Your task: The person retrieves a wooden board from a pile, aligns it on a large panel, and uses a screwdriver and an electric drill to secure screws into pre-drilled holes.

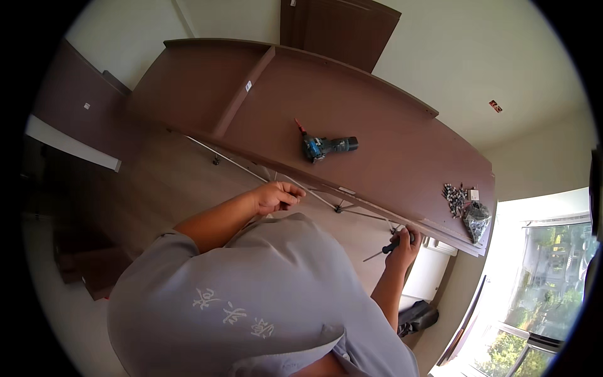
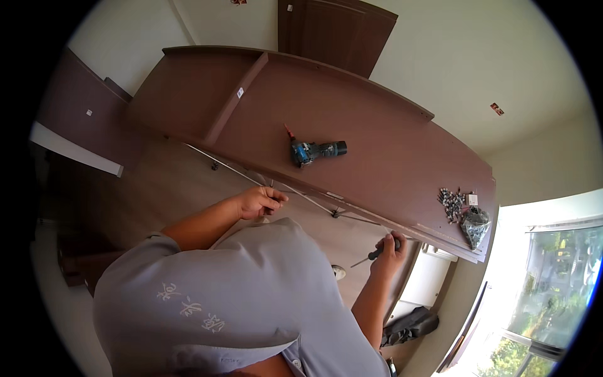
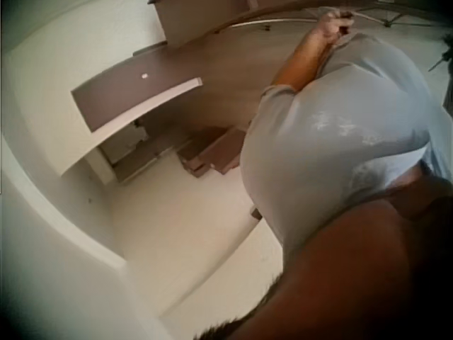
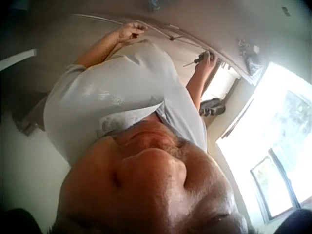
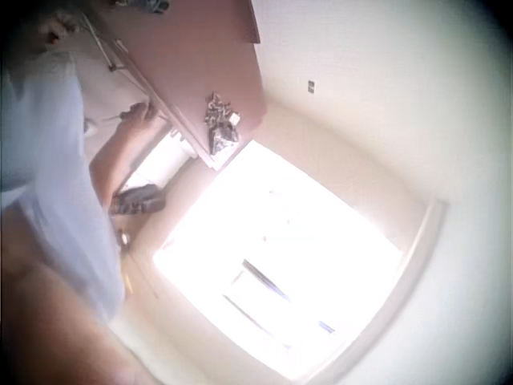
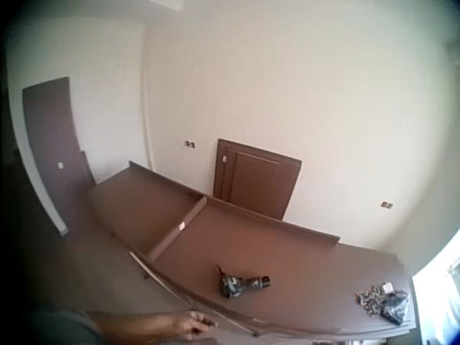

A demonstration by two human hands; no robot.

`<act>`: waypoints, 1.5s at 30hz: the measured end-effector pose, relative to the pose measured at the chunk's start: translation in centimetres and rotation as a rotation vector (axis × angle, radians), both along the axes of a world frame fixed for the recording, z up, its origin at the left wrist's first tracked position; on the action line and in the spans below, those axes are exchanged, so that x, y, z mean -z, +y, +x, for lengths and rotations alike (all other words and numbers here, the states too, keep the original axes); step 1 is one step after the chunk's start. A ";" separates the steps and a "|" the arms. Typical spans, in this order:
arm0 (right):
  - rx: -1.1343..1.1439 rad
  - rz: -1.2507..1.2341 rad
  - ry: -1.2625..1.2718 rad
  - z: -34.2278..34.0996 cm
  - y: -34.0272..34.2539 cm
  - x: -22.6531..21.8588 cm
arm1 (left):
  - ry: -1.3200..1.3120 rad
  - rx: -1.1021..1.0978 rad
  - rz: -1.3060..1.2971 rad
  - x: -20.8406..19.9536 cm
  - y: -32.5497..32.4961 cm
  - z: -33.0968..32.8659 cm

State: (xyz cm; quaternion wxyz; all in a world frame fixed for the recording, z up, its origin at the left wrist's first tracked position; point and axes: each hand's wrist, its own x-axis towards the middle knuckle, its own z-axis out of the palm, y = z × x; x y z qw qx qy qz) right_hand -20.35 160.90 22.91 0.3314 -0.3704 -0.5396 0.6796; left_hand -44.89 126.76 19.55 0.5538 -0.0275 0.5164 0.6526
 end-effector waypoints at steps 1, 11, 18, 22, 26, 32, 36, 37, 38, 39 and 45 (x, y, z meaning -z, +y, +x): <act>-0.073 0.011 -0.067 -3.0 -2.5 0.6 | -0.064 -0.048 0.029 1.6 -3.9 -1.6; -0.881 0.621 -0.698 -19.9 -7.2 1.2 | -0.045 -0.404 0.087 1.4 -14.6 -7.5; -1.180 0.043 -0.683 -32.3 -3.7 7.4 | -0.077 -0.563 0.033 1.1 -14.8 -5.2; -1.240 0.237 -0.739 -35.8 -3.1 11.5 | -0.098 -0.661 -0.162 0.3 -13.2 -1.0; -1.251 0.358 -0.534 -38.3 -2.8 11.4 | -0.125 -0.779 -0.166 0.9 -9.3 2.7; -1.028 0.056 -0.058 -36.3 0.9 5.0 | -0.055 -0.587 -0.156 0.6 1.6 0.0; -0.514 -0.581 0.361 -32.9 6.0 2.0 | -0.123 -0.393 -0.139 3.2 9.4 -3.2; -0.440 -0.630 0.379 -31.9 7.3 1.7 | -0.140 -0.356 -0.132 3.3 11.4 -3.5; -0.379 -0.642 0.369 -31.1 8.4 1.8 | -0.149 -0.307 -0.119 3.2 13.3 -4.1; -0.322 -0.656 0.364 -30.6 9.3 2.1 | -0.172 -0.268 -0.077 3.2 14.8 -4.5; -0.171 -0.606 0.357 -27.6 13.5 2.9 | -0.249 -0.192 -0.005 4.0 21.4 -5.2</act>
